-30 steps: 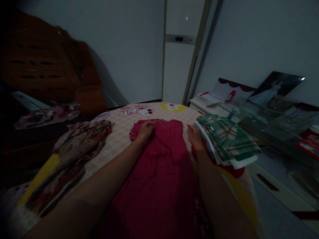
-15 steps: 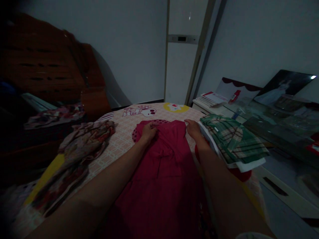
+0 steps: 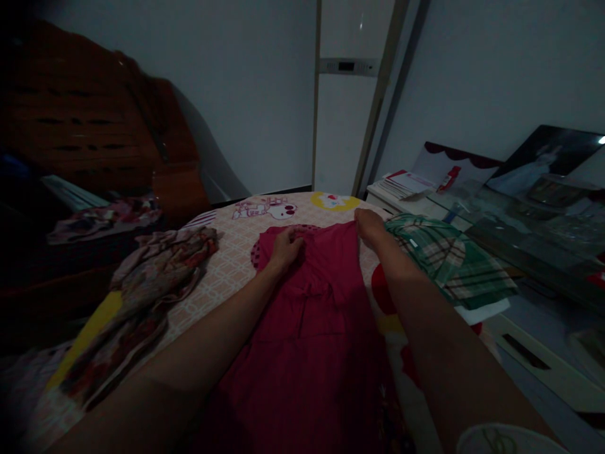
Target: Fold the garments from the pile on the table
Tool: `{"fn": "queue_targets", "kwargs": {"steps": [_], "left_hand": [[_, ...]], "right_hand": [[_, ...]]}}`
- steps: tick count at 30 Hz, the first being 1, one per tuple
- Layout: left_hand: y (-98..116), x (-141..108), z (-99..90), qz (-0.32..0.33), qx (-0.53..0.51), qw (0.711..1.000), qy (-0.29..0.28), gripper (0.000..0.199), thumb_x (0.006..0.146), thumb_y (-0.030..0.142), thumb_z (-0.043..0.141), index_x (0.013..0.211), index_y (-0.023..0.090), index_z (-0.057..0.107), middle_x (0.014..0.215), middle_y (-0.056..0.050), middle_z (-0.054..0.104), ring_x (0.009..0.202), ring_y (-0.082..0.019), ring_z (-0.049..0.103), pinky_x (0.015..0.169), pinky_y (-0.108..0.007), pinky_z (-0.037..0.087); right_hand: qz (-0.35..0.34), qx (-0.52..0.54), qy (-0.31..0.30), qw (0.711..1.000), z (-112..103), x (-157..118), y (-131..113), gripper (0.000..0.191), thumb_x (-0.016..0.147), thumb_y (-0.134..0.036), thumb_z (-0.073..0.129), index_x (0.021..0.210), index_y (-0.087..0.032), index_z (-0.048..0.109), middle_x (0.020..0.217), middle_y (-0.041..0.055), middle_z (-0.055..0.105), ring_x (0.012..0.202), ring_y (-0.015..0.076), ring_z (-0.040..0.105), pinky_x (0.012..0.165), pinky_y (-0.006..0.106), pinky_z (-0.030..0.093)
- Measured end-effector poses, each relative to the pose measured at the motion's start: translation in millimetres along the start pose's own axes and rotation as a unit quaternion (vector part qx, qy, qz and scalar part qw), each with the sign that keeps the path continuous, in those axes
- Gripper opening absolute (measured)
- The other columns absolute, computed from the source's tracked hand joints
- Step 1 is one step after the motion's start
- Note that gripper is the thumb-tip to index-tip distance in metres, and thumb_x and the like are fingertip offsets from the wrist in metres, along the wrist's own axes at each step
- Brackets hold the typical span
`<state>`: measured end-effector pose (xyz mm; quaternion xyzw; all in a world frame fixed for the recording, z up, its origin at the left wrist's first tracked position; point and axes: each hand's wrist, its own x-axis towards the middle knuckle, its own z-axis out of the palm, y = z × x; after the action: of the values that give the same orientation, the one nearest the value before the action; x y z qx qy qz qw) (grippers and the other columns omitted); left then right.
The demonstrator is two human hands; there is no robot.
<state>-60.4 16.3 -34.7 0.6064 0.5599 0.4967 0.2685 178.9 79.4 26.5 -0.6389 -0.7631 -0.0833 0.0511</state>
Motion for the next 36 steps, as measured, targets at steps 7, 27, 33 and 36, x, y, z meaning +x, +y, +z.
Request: {"fn": "queue_targets", "kwargs": {"steps": [7,27,33,36], "left_hand": [[6.3,-2.5,-1.3,-0.009,0.076,0.997,-0.027,0.034,0.077,0.004,0.059,0.107,0.016,0.07,0.108,-0.007,0.072,0.099,-0.021,0.065,0.093,-0.032,0.047],[-2.5,2.1,-8.7,-0.018,0.119,0.992,-0.034,0.022,0.079,0.012,0.064,0.099,0.015,0.072,0.093,-0.008,0.073,0.085,-0.021,0.066,0.083,-0.03,0.049],[-3.9,1.8,-17.2,0.004,0.147,0.989,0.005,0.023,0.078,0.02,0.069,0.1,0.017,0.07,0.096,-0.01,0.072,0.092,-0.023,0.065,0.087,-0.032,0.047],[5.4,6.9,-27.1,0.012,0.122,0.992,0.021,0.014,0.079,0.021,0.065,0.092,0.018,0.071,0.093,-0.007,0.072,0.087,-0.02,0.065,0.082,-0.029,0.048]], "right_hand": [[-0.032,-0.037,-0.039,0.998,9.5,-5.2,-12.3,0.03,0.089,-0.008,0.048,0.112,-0.006,0.068,0.116,0.027,0.066,0.112,0.0334,0.063,0.093,0.04,0.045],[-0.102,0.164,0.042,0.98,65.2,-89.7,-22.5,0.047,0.094,-0.032,0.045,0.135,-0.011,0.055,0.144,0.0182,0.052,0.137,0.0287,0.044,0.114,0.045,0.033],[-0.11,0.225,0.045,0.967,28.9,-101.9,-38.4,0.034,0.087,-0.023,0.058,0.118,-0.011,0.067,0.129,0.0187,0.063,0.123,0.0287,0.057,0.106,0.042,0.041],[-0.197,0.302,-0.034,0.932,0.0,-122.5,-62.3,0.02,0.087,-0.028,0.062,0.102,-0.018,0.071,0.103,0.0089,0.073,0.095,0.0215,0.067,0.085,0.033,0.049]]}}
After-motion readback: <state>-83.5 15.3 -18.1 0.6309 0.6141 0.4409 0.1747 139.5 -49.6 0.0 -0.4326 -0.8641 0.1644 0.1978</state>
